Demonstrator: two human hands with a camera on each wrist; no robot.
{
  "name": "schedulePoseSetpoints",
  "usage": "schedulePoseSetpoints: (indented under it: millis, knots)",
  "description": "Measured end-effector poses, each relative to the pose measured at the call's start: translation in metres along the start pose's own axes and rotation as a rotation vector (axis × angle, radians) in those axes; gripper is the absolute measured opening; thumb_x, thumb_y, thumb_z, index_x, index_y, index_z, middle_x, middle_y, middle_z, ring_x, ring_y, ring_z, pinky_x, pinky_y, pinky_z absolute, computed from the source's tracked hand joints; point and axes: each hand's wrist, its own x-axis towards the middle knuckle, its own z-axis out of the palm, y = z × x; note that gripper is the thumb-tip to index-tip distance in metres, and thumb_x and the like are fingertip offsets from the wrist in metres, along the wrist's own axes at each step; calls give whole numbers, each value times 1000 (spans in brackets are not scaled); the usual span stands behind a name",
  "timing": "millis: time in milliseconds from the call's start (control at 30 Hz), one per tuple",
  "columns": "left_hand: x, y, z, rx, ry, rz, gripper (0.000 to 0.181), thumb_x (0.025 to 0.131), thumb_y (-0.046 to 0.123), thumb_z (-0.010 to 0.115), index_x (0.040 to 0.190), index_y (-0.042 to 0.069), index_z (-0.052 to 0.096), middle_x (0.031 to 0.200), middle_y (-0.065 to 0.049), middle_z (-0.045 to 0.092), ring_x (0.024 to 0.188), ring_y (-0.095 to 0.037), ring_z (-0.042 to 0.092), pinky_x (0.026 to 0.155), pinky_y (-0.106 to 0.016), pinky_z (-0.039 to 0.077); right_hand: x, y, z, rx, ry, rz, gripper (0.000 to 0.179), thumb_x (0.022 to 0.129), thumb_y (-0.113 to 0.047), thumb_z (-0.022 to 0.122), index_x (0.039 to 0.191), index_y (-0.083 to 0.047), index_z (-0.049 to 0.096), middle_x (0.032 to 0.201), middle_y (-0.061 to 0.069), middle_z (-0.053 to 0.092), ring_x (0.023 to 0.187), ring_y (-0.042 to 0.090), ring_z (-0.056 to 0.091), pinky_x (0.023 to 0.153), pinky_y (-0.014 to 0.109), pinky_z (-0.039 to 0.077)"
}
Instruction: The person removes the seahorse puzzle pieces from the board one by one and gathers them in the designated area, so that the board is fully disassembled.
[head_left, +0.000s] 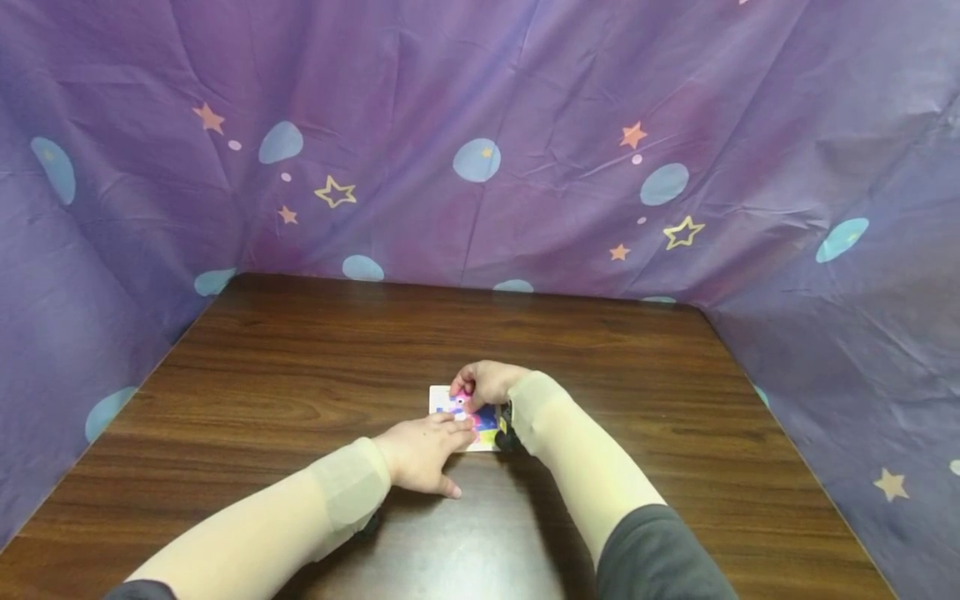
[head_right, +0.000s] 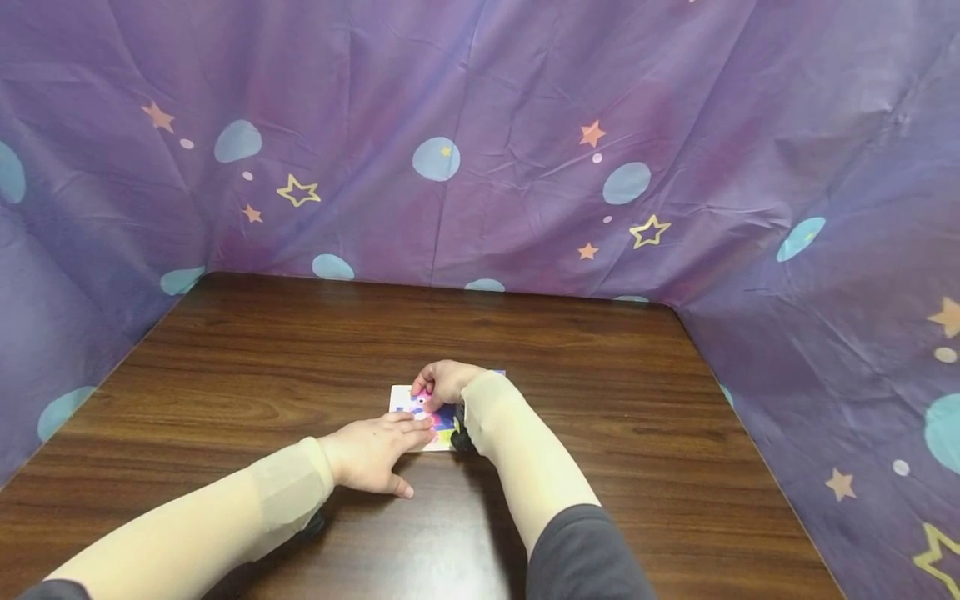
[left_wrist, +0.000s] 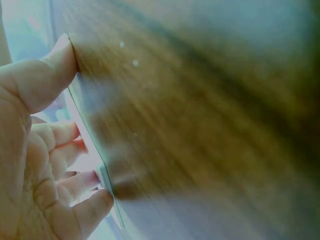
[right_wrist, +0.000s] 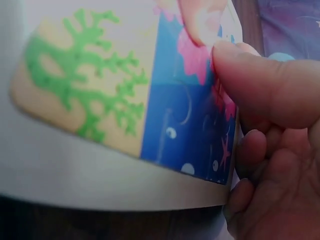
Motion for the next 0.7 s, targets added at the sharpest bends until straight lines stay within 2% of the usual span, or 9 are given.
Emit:
schedulePoseSetpoints:
  millis: [200,500,700]
  knots:
    - [0,0,1,9,3,3,84,80,55,68,145,10,42,153,-5,35,142,-24,28,116,-35,22,0,-1,1,-12,7,-1,34,74,12,71,102,-4,64,87,2,50,83,14,47,71,19,42]
    - [2,0,2,24,2,-6,84,79,56,68,146,12,42,154,-3,34,142,-23,28,116,-34,22,0,0,4,-22,58,-31,33,71,13,72,99,-3,65,85,3,53,80,14,50,69,21,45]
    - [1,1,1,20,-3,-10,84,80,55,68,146,11,42,154,-3,34,142,-24,28,116,-34,22,0,2,5,-157,112,-35,29,71,4,78,92,-13,68,105,2,51,97,16,49,90,29,43]
